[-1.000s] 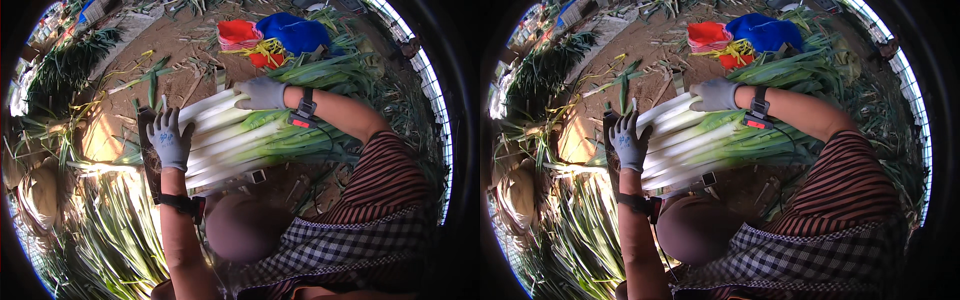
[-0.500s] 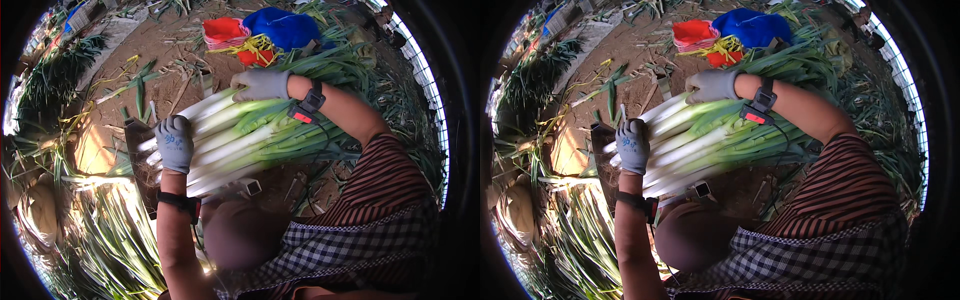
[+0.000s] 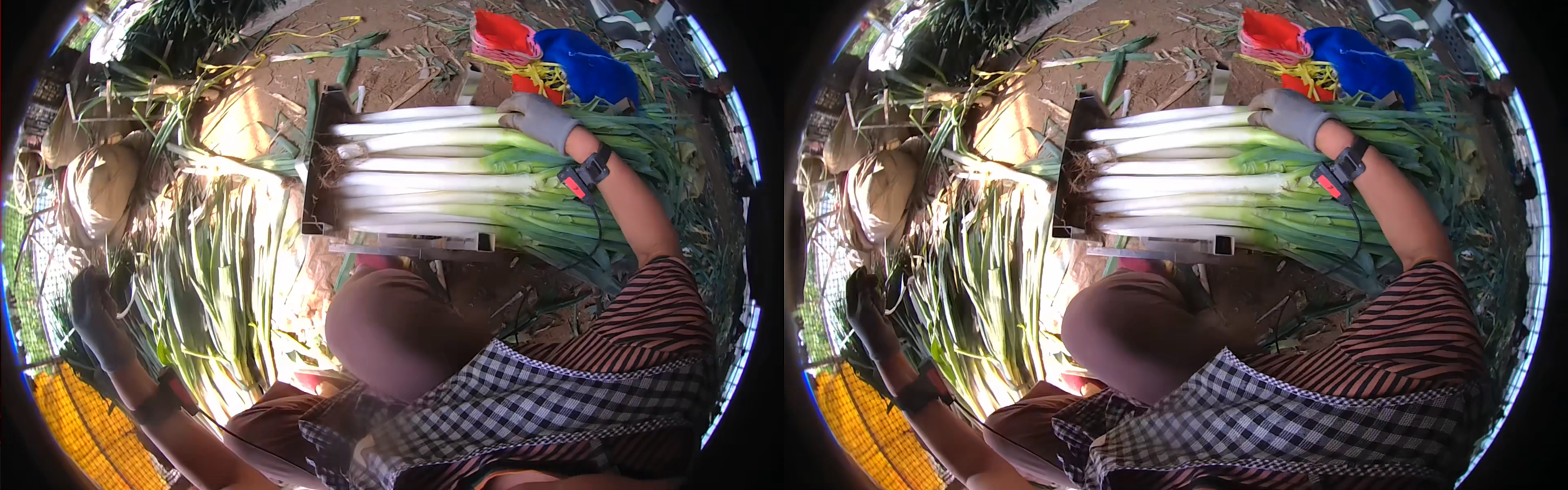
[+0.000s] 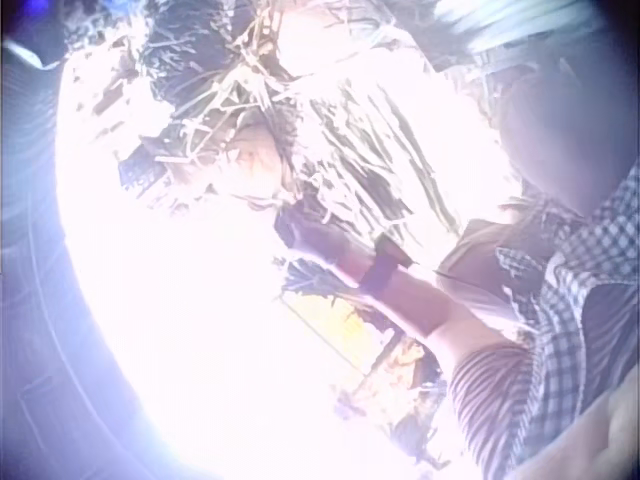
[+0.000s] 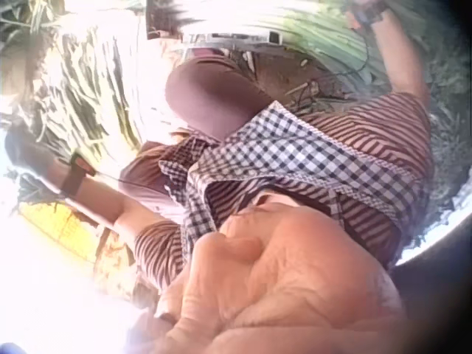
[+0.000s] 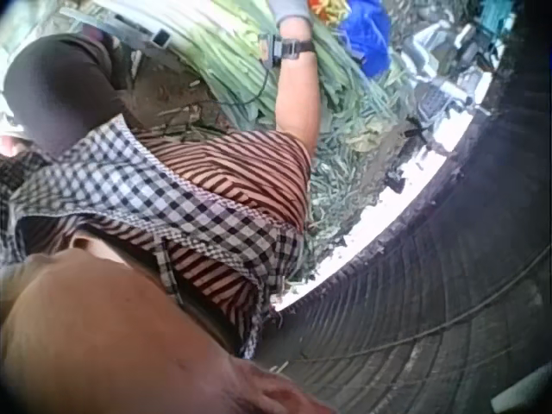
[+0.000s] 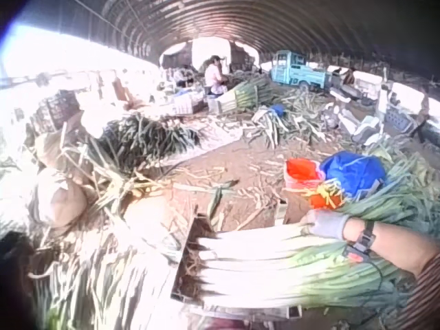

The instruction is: The person gathers leeks from a pile, peels away the outer layers, and aligns the cleaned stalks in a metal frame.

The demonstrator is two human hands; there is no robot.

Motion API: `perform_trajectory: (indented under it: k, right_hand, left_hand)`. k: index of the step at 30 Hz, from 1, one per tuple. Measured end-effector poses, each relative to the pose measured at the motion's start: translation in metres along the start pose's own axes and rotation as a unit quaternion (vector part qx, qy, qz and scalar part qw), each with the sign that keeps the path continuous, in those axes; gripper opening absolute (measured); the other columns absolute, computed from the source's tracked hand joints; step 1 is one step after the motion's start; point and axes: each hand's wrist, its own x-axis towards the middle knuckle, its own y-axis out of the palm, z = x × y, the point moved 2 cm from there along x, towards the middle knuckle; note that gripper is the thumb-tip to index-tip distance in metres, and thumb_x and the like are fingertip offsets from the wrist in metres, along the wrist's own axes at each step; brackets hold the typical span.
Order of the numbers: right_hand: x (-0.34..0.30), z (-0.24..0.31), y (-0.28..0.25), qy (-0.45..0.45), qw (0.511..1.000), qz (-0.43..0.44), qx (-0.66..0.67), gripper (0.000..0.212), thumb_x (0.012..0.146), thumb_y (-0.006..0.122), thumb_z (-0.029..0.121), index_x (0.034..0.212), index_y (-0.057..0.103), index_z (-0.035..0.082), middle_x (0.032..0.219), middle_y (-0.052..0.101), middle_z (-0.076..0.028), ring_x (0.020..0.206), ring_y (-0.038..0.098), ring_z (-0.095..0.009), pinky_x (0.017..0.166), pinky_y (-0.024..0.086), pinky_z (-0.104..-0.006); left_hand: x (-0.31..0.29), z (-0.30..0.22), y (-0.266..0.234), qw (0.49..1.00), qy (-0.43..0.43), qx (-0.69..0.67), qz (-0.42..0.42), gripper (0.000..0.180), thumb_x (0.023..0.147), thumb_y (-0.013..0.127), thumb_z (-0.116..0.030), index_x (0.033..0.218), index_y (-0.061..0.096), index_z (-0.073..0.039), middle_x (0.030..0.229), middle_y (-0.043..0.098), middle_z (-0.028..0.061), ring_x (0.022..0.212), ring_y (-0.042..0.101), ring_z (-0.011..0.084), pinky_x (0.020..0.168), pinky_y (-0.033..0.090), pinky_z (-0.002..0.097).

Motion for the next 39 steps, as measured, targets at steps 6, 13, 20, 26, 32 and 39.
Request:
perform_trajectory:
  k: [6, 13, 20, 26, 32, 39]
  right_hand:
    - [-0.003, -0.009, -0.005, -0.083, 0.958, -0.159, -0.224, 0.037, 0.087, 0.065, 0.028, 0.115, 0.063, 0.004, 0.117, 0.062, -0.018, 0.11, 0.058, -0.035, 0.094, 0.046, -0.042]
    - [-0.042, 0.179, -0.052, -0.199, 0.946, -0.14, -0.212, 0.033, 0.084, 0.066, 0.025, 0.111, 0.065, 0.004, 0.11, 0.065, -0.015, 0.109, 0.058, -0.033, 0.096, 0.044, -0.0409]
    - [-0.079, 0.429, -0.022, -0.497, 0.819, 0.119, -0.259, 0.035, 0.086, 0.062, 0.029, 0.109, 0.065, 0.003, 0.099, 0.064, -0.016, 0.096, 0.061, -0.033, 0.086, 0.048, -0.0408]
    - [-0.049, 0.614, 0.118, -0.589, 0.678, 0.28, -0.34, 0.032, 0.083, 0.064, 0.033, 0.099, 0.066, 0.005, 0.09, 0.065, -0.014, 0.088, 0.064, -0.033, 0.078, 0.05, -0.043]
    - [-0.001, 0.689, 0.357, -0.656, 0.574, 0.303, -0.385, 0.034, 0.081, 0.066, 0.034, 0.095, 0.066, 0.003, 0.086, 0.068, -0.016, 0.083, 0.066, -0.035, 0.074, 0.053, -0.0434]
    - [0.022, 0.696, 0.518, -0.662, 0.6, 0.136, -0.428, 0.013, 0.079, 0.063, 0.016, 0.081, 0.071, 0.006, 0.078, 0.07, -0.011, 0.074, 0.068, -0.028, 0.059, 0.052, -0.0381]
  left_hand:
    - [-0.157, 0.043, -0.243, 0.965, -0.082, 0.239, -0.062, 0.022, 0.097, 0.058, -0.024, 0.081, 0.061, -0.009, 0.065, 0.053, -0.0061, 0.05, 0.032, 0.0009, 0.046, 0.025, 0.0204]
    - [-0.457, 0.175, -0.289, 0.848, -0.427, 0.311, -0.039, 0.016, 0.087, 0.065, -0.007, 0.075, 0.062, 0.002, 0.061, 0.062, 0.0073, 0.058, 0.056, 0.0131, 0.056, 0.044, 0.0282]
    - [-0.599, 0.287, -0.172, 0.8, -0.456, 0.32, 0.222, 0.032, 0.086, 0.067, -0.03, 0.08, 0.069, 0.001, 0.074, 0.067, 0.0207, 0.07, 0.066, 0.0302, 0.066, 0.05, 0.0401]
    - [-0.528, 0.354, -0.155, 0.839, -0.416, 0.248, 0.248, 0.04, 0.086, 0.066, -0.039, 0.083, 0.071, 0.001, 0.079, 0.067, 0.0236, 0.076, 0.067, 0.0357, 0.07, 0.051, 0.0439]
    - [-0.472, 0.379, -0.123, 0.877, -0.441, 0.041, 0.187, 0.045, 0.09, 0.064, -0.042, 0.096, 0.072, 0.002, 0.077, 0.07, 0.0175, 0.071, 0.066, 0.0247, 0.071, 0.05, 0.038]
    - [-0.452, 0.335, -0.089, 0.83, -0.501, -0.139, 0.2, 0.04, 0.089, 0.065, -0.037, 0.102, 0.07, 0.0, 0.09, 0.071, 0.0202, 0.086, 0.069, 0.0305, 0.077, 0.051, 0.0386]
